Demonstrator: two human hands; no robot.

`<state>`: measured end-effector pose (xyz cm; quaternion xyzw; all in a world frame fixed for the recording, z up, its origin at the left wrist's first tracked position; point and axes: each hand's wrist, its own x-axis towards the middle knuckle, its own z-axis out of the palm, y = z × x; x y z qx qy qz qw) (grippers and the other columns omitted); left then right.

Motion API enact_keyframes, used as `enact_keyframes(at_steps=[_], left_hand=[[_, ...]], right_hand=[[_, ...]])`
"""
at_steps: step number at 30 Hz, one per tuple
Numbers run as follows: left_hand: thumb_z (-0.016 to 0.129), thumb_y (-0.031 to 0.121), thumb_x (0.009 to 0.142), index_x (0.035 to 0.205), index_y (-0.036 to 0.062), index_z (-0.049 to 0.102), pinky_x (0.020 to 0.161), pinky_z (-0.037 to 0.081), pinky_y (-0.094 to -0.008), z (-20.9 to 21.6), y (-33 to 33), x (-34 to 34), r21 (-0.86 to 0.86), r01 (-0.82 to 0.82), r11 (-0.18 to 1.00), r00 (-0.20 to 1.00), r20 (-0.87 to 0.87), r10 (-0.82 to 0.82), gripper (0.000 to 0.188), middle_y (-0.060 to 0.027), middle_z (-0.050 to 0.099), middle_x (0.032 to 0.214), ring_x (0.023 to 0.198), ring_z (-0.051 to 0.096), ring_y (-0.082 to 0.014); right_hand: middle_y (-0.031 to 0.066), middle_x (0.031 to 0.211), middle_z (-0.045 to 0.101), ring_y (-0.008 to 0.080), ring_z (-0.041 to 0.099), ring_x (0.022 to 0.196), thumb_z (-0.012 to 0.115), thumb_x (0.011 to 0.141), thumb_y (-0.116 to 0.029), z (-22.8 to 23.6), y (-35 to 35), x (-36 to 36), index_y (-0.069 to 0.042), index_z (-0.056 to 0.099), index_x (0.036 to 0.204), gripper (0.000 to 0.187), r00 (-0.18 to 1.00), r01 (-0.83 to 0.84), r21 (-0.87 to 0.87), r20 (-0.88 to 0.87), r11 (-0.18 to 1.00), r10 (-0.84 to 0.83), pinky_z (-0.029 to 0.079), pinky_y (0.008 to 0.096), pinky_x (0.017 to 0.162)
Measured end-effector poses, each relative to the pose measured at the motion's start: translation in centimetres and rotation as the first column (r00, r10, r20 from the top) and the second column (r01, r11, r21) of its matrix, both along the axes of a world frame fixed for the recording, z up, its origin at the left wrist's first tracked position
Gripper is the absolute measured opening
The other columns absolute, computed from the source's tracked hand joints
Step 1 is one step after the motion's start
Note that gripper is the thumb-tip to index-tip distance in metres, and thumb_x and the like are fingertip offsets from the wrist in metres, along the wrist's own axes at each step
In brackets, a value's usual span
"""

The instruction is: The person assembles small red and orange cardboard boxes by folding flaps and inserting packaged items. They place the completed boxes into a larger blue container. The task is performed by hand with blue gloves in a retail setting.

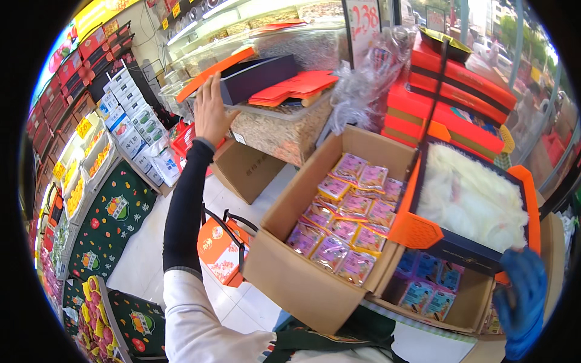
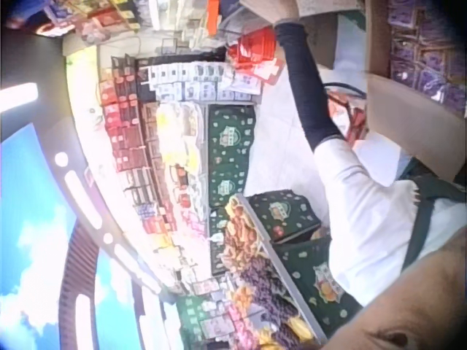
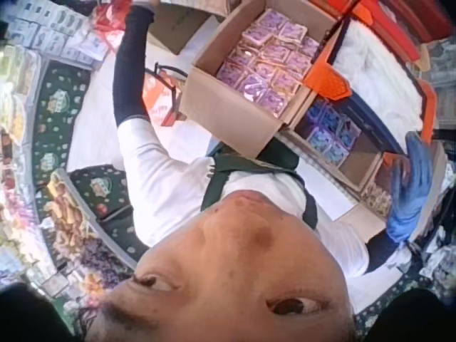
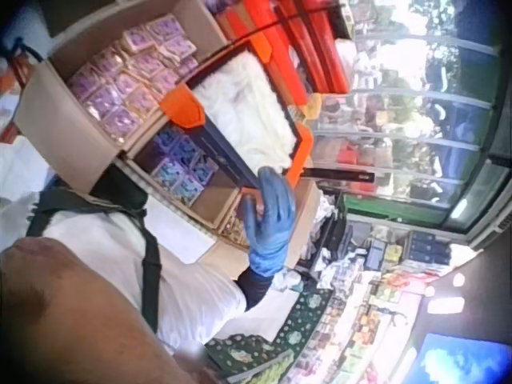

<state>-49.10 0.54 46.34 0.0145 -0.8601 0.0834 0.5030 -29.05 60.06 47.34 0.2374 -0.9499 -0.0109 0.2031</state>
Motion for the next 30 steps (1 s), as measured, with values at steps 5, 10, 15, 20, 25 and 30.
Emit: enact_keyframes(at_steps=[5,10,15,20,25,30], left_hand=[[0.087,0.028,0.052,0.147,0.0222,0.009,0.1,0.021,-0.0699,-1.7,-8.5,-5.4,-0.053,-0.177,0.983,0.927,0.327,0.184,0.123,-0.0008,0.018,0.15,0.139,0.014,-0.0314],[0.081,0.014,0.056,0.144,0.0196,0.019,0.097,0.028,-0.0683,-4.0,-11.8,-7.9,0.188,-0.03,0.982,0.992,0.128,0.006,0.108,-0.0059,0.028,0.144,0.135,0.025,-0.0299],[0.082,0.02,0.056,0.142,0.0103,0.024,0.103,0.034,-0.0459,-3.4,-13.1,-8.5,0.146,0.217,0.965,0.969,0.084,-0.231,0.104,-0.0178,0.036,0.138,0.128,0.035,-0.0343],[0.07,0.006,0.06,0.142,0.0047,0.02,0.097,0.04,-0.0441,-2.2,-14.5,-7.6,0.211,0.259,0.943,0.95,0.124,-0.288,0.097,-0.0257,0.027,0.139,0.119,0.043,-0.0425],[0.062,0.002,0.061,0.146,0.0107,0.005,0.089,0.047,-0.0436,-2.3,-22.8,-9.3,0.484,0.068,0.872,0.996,0.022,-0.09,0.102,-0.0266,0.017,0.145,0.121,0.041,-0.0456],[0.059,0.001,0.062,0.147,0.0167,0.002,0.097,0.042,-0.0405,-0.6,-24.8,-11.6,0.51,0.068,0.857,0.981,0.124,-0.152,0.103,-0.0228,0.01,0.149,0.131,0.032,-0.0381]], right_hand=[[0.011,0.119,0.056,0.0289,0.048,0.117,0.072,0.067,-0.005,1.9,-10.4,-2.2,-0.007,0.06,0.116,0.051,0.976,-0.216,0.206,0.025,0.955,0.215,0.038,0.0426,0.1],[0.0136,0.134,0.04,0.0296,0.039,0.124,0.07,0.074,-0.014,3.5,-27.3,-14.7,-0.006,0.036,0.136,0.071,0.806,-0.563,0.218,-0.067,0.797,0.588,0.034,0.0403,0.103],[0.0206,0.147,0.02,0.039,0.027,0.132,0.079,0.063,-0.042,-0.6,-49.7,-27.9,-0.012,0.012,0.146,0.111,0.714,-0.549,0.219,-0.38,0.807,0.588,0.033,0.0502,0.102],[0.0207,0.129,0.041,0.0367,0.04,0.121,0.054,0.086,-0.016,-2.2,-60.3,-32.7,-0.016,0.02,0.145,0.069,0.759,-0.367,0.08,-0.551,0.927,0.347,0.039,0.0625,0.087],[0.0209,0.122,0.046,0.0351,0.046,0.112,0.053,0.084,-0.01,-0.1,-61.8,-34.5,-0.011,0.027,0.144,0.065,0.738,-0.249,0.162,-0.607,0.955,0.295,0.04,0.0605,0.086],[0.0178,0.117,0.049,0.0345,0.047,0.11,0.079,0.062,-0.02,7.9,-55.7,-34.1,-0.009,0.027,0.142,0.096,0.834,-0.303,0.398,-0.328,0.866,0.443,0.043,0.0507,0.09]])
